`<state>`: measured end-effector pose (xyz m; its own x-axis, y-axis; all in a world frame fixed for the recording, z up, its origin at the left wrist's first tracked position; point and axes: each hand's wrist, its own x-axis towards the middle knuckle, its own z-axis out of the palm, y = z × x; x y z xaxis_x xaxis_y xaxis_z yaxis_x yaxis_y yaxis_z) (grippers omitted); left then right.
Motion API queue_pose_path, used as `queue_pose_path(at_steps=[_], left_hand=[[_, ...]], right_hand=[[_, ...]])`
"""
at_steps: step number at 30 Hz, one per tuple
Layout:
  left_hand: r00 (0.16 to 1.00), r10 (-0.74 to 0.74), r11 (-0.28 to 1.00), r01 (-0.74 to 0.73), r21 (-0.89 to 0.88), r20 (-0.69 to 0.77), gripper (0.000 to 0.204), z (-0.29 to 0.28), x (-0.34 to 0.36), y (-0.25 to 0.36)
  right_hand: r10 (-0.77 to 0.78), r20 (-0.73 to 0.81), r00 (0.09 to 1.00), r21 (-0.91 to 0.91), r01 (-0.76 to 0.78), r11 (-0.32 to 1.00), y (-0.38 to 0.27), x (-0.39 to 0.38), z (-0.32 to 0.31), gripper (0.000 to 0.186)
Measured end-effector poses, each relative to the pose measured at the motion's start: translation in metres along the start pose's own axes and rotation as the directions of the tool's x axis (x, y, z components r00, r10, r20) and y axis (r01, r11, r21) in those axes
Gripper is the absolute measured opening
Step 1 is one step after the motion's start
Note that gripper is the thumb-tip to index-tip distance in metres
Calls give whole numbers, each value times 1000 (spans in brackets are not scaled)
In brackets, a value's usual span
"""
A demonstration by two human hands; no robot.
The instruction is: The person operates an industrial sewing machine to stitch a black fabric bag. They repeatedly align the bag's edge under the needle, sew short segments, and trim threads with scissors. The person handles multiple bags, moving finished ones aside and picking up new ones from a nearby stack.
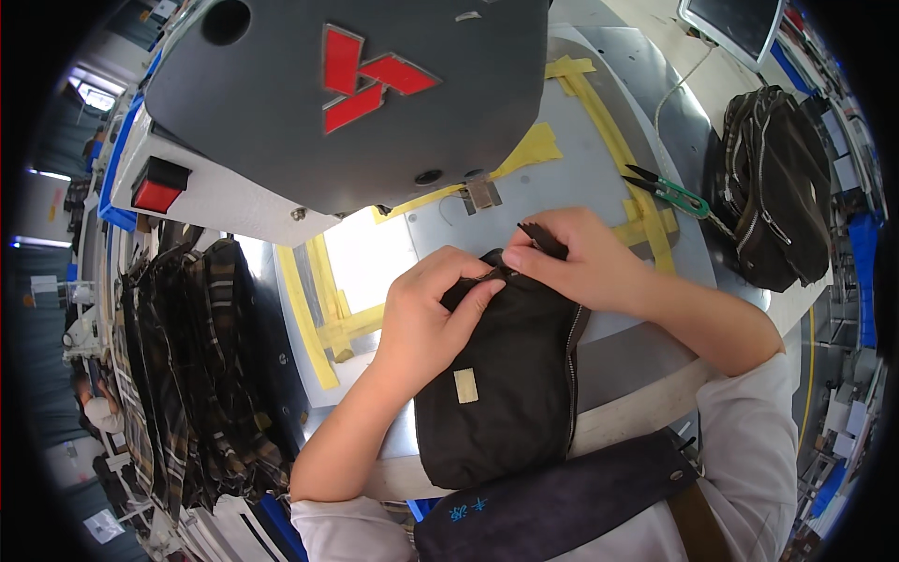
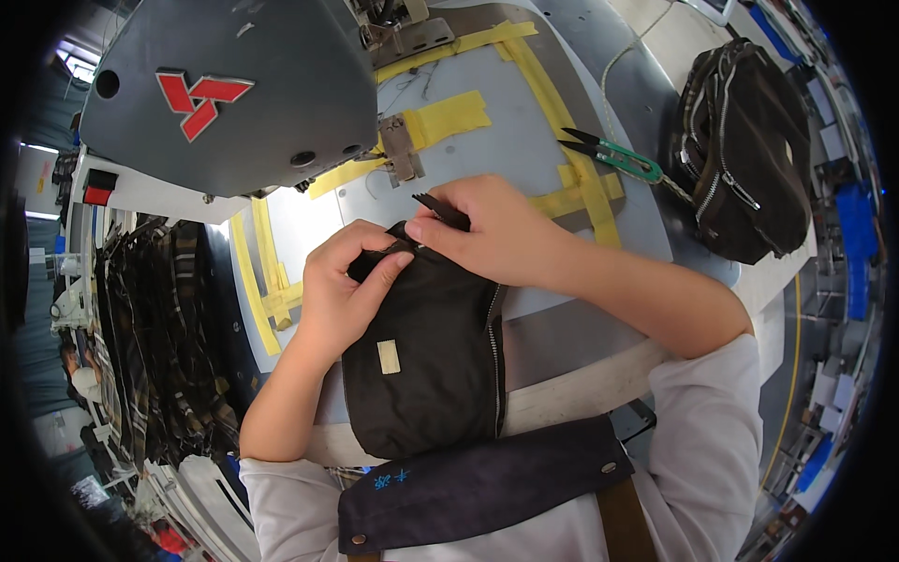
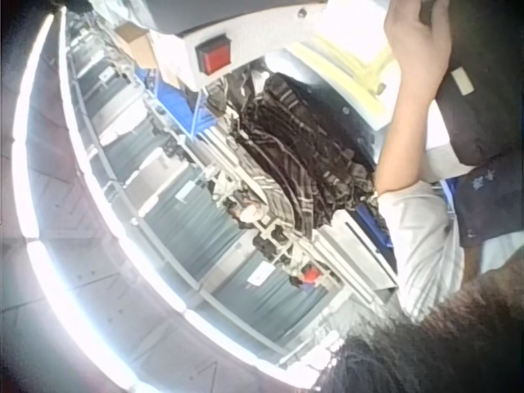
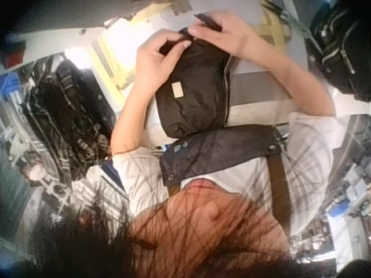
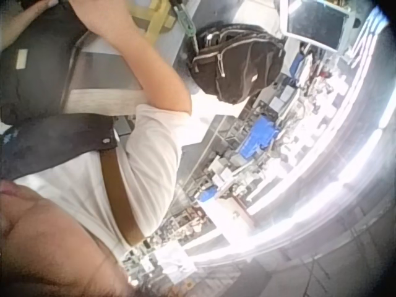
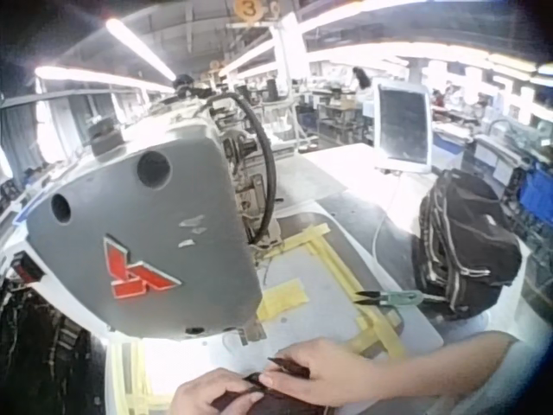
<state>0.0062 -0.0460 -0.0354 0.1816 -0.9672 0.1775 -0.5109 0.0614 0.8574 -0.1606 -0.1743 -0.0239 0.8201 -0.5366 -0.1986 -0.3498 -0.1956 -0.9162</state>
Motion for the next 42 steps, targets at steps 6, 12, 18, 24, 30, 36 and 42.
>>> queue_pose_path(at_steps=[6, 12, 18, 24, 30, 36, 42], left_hand=[[998, 11, 999, -13, -35, -56, 12, 3, 0, 1], [998, 8, 1000, -9, -11, -62, 12, 3, 0, -1], [997, 59, 998, -59, 9, -55, 13, -3, 3, -5], [998, 59, 998, -59, 5, -39, 14, -2, 3, -6], [989, -57, 984, 33, -174, -136, 16, 6, 1, -3], [1000, 21, 999, -21, -44, 0, 16, 0, 1, -3], [990, 126, 991, -122, -58, 60, 15, -3, 3, -1]], right_hand=[[-84, -19, 996, -18, 84, 996, -1, -5, 1, 13], [-103, -21, 994, -32, 102, 994, 0, -3, 4, 13], [-399, -294, 868, -11, 415, 910, 13, -4, 17, 11], [-499, -255, 828, -185, 465, 866, 4, -4, 13, 4], [-511, -73, 857, -264, 478, 838, 2, -1, 2, 9], [-541, 8, 841, -386, 501, 774, 2, -2, -4, 9], [-230, 1, 973, 131, 227, 965, 5, 4, -9, 8]])
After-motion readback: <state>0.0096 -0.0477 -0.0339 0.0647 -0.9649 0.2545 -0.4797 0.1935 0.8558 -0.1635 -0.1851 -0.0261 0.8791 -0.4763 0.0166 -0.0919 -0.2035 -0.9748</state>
